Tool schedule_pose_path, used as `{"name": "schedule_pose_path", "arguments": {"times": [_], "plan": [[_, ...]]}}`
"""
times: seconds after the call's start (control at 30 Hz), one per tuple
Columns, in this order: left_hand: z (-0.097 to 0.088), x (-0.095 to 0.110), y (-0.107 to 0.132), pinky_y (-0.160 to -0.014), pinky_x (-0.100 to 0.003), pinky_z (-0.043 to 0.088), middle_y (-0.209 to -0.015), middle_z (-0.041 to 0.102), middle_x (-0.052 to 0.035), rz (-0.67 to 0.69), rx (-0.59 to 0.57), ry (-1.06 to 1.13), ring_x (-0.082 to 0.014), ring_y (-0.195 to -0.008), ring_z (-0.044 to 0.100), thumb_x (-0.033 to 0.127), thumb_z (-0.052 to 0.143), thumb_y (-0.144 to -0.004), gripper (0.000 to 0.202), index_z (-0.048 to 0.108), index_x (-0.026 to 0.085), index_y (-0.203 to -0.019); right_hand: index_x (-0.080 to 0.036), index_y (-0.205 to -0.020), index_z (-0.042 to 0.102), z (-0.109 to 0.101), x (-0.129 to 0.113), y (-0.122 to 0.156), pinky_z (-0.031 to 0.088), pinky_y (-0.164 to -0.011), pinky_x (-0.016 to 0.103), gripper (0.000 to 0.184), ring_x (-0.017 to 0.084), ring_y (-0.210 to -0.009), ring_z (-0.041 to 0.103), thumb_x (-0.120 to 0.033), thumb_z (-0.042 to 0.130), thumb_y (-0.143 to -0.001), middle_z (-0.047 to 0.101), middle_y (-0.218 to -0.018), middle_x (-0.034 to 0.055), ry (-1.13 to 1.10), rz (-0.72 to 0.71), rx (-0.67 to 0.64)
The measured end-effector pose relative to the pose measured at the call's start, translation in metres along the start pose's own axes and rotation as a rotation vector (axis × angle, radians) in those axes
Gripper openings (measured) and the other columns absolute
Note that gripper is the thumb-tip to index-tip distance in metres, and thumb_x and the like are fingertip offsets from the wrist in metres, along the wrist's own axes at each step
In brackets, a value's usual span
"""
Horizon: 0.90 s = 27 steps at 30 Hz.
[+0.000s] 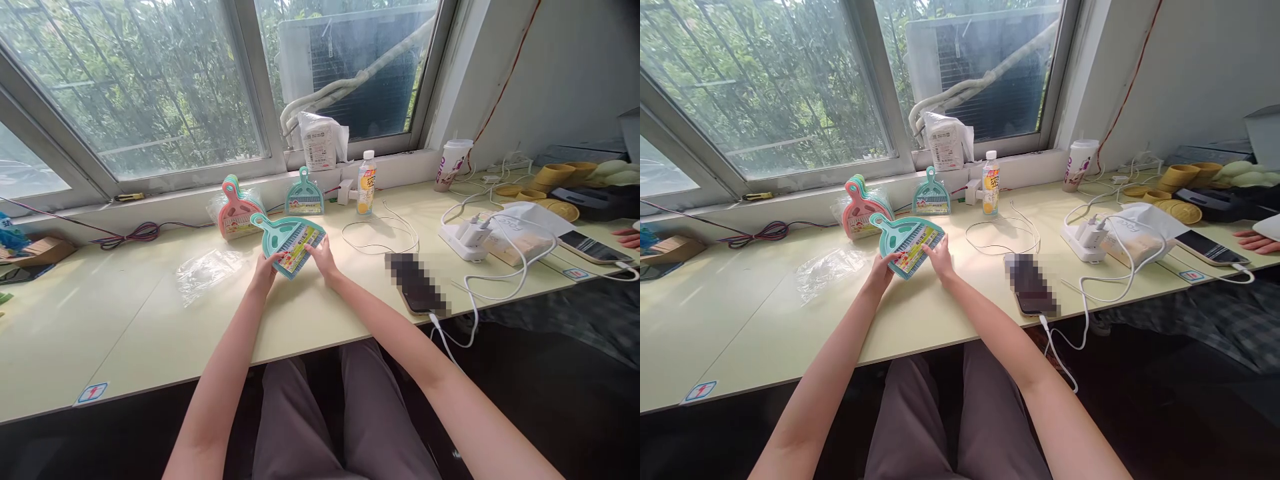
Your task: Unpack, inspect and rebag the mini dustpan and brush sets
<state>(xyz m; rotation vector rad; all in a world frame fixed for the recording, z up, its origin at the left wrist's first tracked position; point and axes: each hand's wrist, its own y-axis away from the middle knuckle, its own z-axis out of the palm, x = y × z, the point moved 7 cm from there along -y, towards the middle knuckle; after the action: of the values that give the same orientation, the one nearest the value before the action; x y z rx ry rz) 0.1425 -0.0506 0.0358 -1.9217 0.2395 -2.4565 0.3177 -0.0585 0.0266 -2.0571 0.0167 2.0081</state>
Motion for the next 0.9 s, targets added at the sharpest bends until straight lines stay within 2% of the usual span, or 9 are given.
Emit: {"name": "schedule_pose_path", "arguments": {"times": [0.1, 0.27, 0.33, 0.43, 0.53, 0.6, 0.7, 0.8, 0.9], "plan": [[-0.004, -0.005, -0.002, -0.091, -0.044, 0.054, -0.101, 0.069, -0.0101, -0.031, 0.014, -0.04, -0.0336, -0.106, 0.064, 0.029, 0.076, -0.061, 0.045, 0.066, 0.018, -0.103, -0.017, -0.104, 0.06, 0.015, 0.013, -0.002, 0.059, -0.086, 0.042, 0.023, 0.021, -0.092, 0.071, -0.03, 0.065, -0.086, 0.071, -0.107, 0.0106, -0.314, 0.187, -0.192], [-0.018, -0.009, -0.007, -0.082, -0.042, 0.055, -0.101, 0.066, -0.01, -0.069, 0.165, -0.121, -0.0316, -0.104, 0.063, 0.045, 0.066, -0.072, 0.042, 0.059, 0.021, -0.107, -0.016, -0.089, 0.061, 0.011, 0.015, -0.003, 0.063, -0.079, 0.039, 0.01, 0.017, -0.073, 0.071, -0.019, 0.069, -0.083, 0.072, -0.089, 0.005, -0.448, 0.233, -0.152], [-0.04, 0.003, -0.004, -0.085, -0.044, 0.053, -0.108, 0.063, -0.0104, 0.021, 0.411, -0.185, -0.0289, -0.108, 0.061, 0.047, 0.049, -0.085, 0.039, 0.05, 0.024, -0.115, -0.016, -0.089, 0.061, 0.007, 0.013, -0.004, 0.064, -0.078, 0.039, 0.01, 0.016, -0.072, 0.071, -0.016, 0.069, -0.083, 0.072, -0.087, 0.004, -0.443, 0.232, -0.124], [-0.084, 0.034, 0.021, -0.102, -0.053, 0.041, -0.122, 0.056, -0.0139, 0.225, 0.943, -0.509, -0.0286, -0.123, 0.05, 0.029, 0.044, -0.087, 0.035, 0.041, 0.022, -0.121, -0.016, -0.088, 0.061, 0.0, 0.012, -0.005, 0.064, -0.078, 0.04, 0.01, 0.016, -0.071, 0.071, -0.014, 0.069, -0.082, 0.073, -0.087, 0.0041, -0.431, 0.231, -0.091], [-0.11, 0.055, 0.035, -0.113, -0.061, 0.019, -0.145, 0.038, -0.0188, 0.259, 1.158, -0.932, -0.0326, -0.141, 0.027, 0.02, 0.054, -0.079, 0.05, 0.04, 0.019, -0.126, -0.016, -0.088, 0.061, -0.004, 0.01, -0.006, 0.064, -0.079, 0.039, 0.01, 0.017, -0.072, 0.072, -0.015, 0.07, -0.082, 0.073, -0.086, 0.0045, -0.432, 0.228, -0.082], [-0.126, 0.051, 0.029, -0.114, -0.063, 0.01, -0.15, 0.033, -0.0213, 0.065, 1.075, -1.122, -0.0352, -0.144, 0.022, 0.021, 0.06, -0.076, 0.056, 0.041, 0.017, -0.129, -0.015, -0.088, 0.061, -0.006, 0.009, -0.006, 0.064, -0.079, 0.039, 0.01, 0.017, -0.073, 0.072, -0.015, 0.07, -0.083, 0.073, -0.086, 0.0047, -0.436, 0.228, -0.077], [-0.135, 0.034, 0.019, -0.113, -0.061, 0.014, -0.14, 0.048, -0.0205, -0.228, 0.845, -1.284, -0.0368, -0.138, 0.036, 0.023, 0.057, -0.082, 0.043, 0.053, 0.019, -0.125, -0.015, -0.088, 0.061, -0.008, 0.008, -0.006, 0.064, -0.078, 0.038, 0.011, 0.018, -0.072, 0.073, -0.015, 0.071, -0.082, 0.074, -0.085, 0.0051, -0.44, 0.238, -0.066], [-0.118, 0.028, 0.011, -0.109, -0.052, 0.029, -0.125, 0.062, -0.0164, -0.231, 0.658, -1.434, -0.0332, -0.124, 0.052, 0.015, 0.048, -0.086, 0.035, 0.065, 0.021, -0.115, -0.015, -0.087, 0.061, -0.009, 0.009, -0.006, 0.064, -0.078, 0.039, 0.012, 0.018, -0.072, 0.073, -0.014, 0.072, -0.081, 0.074, -0.084, 0.0049, -0.442, 0.25, -0.052], [-0.082, 0.023, 0.003, -0.105, -0.043, 0.036, -0.121, 0.066, -0.0141, -0.078, 0.425, -1.501, -0.0298, -0.117, 0.058, 0.014, 0.046, -0.087, 0.033, 0.07, 0.019, -0.108, -0.015, -0.086, 0.061, -0.01, 0.009, -0.006, 0.064, -0.078, 0.037, 0.009, 0.017, -0.07, 0.072, -0.012, 0.068, -0.083, 0.074, -0.085, 0.0049, -0.442, 0.258, -0.044]]}}
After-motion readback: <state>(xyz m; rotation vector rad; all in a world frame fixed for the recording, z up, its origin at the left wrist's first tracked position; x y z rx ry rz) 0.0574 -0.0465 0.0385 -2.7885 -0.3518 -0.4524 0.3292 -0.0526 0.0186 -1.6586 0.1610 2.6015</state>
